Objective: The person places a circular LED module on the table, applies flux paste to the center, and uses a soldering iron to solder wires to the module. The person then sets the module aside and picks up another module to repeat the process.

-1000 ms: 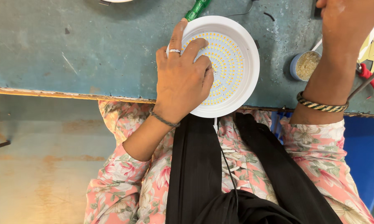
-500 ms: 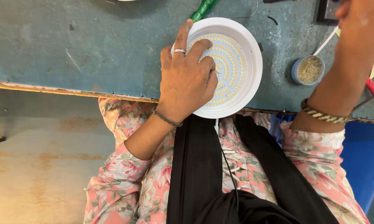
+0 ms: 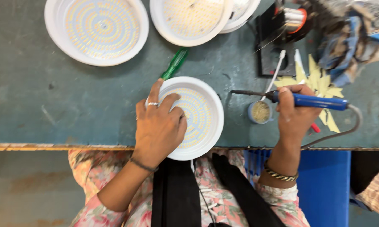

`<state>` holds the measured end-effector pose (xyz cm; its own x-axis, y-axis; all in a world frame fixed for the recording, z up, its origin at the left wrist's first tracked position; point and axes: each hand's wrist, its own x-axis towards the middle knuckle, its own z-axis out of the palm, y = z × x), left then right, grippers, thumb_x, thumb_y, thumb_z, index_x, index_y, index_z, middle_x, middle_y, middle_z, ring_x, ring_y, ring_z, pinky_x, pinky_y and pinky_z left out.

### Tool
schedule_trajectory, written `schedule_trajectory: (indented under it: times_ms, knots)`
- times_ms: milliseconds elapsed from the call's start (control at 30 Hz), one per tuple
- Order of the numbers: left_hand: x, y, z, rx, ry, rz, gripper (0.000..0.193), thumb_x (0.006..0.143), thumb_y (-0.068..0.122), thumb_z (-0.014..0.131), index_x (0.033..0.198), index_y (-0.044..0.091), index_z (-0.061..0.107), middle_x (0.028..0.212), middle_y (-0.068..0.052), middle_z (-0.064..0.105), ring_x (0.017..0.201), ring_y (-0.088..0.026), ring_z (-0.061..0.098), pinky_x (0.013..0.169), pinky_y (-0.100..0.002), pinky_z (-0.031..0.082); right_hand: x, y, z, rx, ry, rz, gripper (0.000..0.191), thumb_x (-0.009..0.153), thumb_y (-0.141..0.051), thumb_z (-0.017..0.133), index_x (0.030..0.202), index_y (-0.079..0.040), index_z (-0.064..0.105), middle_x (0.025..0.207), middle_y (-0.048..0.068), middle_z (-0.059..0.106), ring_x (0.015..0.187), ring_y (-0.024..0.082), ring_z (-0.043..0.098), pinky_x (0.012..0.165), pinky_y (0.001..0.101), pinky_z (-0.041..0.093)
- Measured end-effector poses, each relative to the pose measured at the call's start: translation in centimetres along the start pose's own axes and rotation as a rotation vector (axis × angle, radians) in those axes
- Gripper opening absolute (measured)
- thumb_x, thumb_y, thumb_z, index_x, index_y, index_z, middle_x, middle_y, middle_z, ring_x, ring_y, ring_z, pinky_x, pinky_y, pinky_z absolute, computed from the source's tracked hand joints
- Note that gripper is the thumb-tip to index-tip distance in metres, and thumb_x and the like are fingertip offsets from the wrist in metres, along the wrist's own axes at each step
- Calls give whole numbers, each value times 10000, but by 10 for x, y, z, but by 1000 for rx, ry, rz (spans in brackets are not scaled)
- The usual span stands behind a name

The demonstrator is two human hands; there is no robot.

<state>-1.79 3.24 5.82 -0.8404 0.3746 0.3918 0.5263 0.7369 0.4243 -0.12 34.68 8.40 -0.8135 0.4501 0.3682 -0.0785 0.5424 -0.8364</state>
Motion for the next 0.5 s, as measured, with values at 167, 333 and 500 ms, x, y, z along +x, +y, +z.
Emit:
schedule_trajectory:
  times_ms: [167, 333, 500]
  knots:
    - [2, 2, 1, 9, 5, -8, 97, 794, 201, 735, 790, 104, 743, 1250, -47, 662, 1424, -387, 417, 949, -580, 410, 2, -4, -3, -30, 26, -10, 113, 965, -56, 688, 927, 50, 701, 761, 45, 648, 595, 75, 575, 564, 216, 435]
    - [2, 1, 1, 13, -1, -13, 99, 799, 202, 733, 787, 104, 744, 1240, -46, 665, 1425, -382, 420, 962, -578, 413, 3, -2, 2, -7, 32, 8, 111, 956, -60, 690, 925, 46, 697, 743, 41, 643, 574, 71, 574, 551, 208, 443]
    - [4, 1, 0, 18, -3, -9, 101, 791, 206, 733, 791, 106, 750, 1234, -43, 667, 1424, -381, 419, 952, -578, 414, 7, 6, 8, -31, 42, -22, 136, 975, -83, 713, 926, 40, 682, 734, 45, 638, 581, 76, 583, 553, 211, 445]
